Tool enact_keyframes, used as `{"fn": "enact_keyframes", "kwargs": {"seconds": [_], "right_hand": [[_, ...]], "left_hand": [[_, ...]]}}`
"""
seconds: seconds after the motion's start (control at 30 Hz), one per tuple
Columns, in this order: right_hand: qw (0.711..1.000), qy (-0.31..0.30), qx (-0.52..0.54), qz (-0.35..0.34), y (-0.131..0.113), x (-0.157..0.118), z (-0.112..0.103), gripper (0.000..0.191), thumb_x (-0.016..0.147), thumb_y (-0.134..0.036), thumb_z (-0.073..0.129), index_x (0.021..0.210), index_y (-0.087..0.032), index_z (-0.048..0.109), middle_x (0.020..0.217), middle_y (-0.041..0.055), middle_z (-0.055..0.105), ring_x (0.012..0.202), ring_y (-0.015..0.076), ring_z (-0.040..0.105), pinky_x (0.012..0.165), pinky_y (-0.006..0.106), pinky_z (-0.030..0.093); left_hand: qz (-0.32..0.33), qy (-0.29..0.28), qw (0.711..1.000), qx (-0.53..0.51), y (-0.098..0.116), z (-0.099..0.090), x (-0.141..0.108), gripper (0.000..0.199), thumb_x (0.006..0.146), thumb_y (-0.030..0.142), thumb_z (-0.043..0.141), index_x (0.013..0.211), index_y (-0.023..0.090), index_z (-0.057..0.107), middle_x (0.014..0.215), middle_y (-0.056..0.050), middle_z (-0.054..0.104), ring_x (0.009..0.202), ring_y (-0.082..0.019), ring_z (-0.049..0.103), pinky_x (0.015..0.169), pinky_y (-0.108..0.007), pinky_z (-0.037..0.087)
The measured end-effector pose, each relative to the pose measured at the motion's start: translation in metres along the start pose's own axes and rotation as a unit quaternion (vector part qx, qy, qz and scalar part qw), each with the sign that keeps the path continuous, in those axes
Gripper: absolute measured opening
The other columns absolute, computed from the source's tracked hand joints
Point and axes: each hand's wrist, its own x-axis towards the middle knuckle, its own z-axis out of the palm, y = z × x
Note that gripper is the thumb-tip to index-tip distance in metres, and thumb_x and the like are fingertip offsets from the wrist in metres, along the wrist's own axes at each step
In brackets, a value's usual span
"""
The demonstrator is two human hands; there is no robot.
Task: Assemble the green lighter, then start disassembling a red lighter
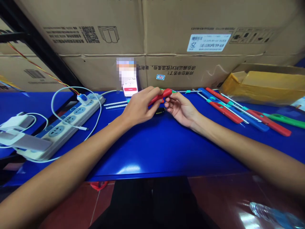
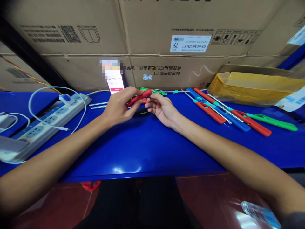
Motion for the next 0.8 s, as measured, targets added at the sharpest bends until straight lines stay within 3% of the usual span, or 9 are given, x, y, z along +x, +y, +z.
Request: {"fn": "enact_keyframes", "kwargs": {"seconds": [0.23, 0.5, 0.8], "right_hand": [[1.000, -0.017, -0.016, 0.006, 0.000, -0.001, 0.000, 0.014, 0.090, -0.033, 0.077, 0.086, -0.021, 0.071, 0.083, 0.0006, 0.078, 0.075, 0.0142, 0.074, 0.077, 0.024, 0.063], [1.000, -0.027, -0.004, 0.001, -0.012, -0.001, -0.003, 0.013, 0.086, -0.026, 0.078, 0.078, -0.021, 0.069, 0.076, -0.0021, 0.075, 0.070, 0.0125, 0.073, 0.072, 0.023, 0.063], [1.000, -0.018, -0.005, 0.009, -0.004, 0.001, -0.004, 0.012, 0.089, -0.027, 0.077, 0.083, -0.020, 0.069, 0.075, -0.0029, 0.073, 0.069, 0.0113, 0.072, 0.067, 0.022, 0.061]], "left_hand": [[0.017, -0.007, 0.999, 0.028, -0.004, -0.001, -0.001, 0.020, 0.103, 0.025, 0.053, 0.118, 0.021, 0.065, 0.106, -0.010, 0.072, 0.095, -0.026, 0.069, 0.081, -0.039, 0.054], [0.024, -0.004, 0.999, 0.022, -0.004, -0.005, 0.001, 0.023, 0.104, 0.026, 0.054, 0.124, 0.021, 0.065, 0.114, -0.012, 0.073, 0.103, -0.027, 0.070, 0.086, -0.040, 0.055], [0.027, -0.005, 0.999, 0.031, -0.006, -0.003, 0.000, 0.020, 0.106, 0.027, 0.053, 0.120, 0.019, 0.065, 0.107, -0.011, 0.073, 0.096, -0.026, 0.070, 0.080, -0.038, 0.053]]}}
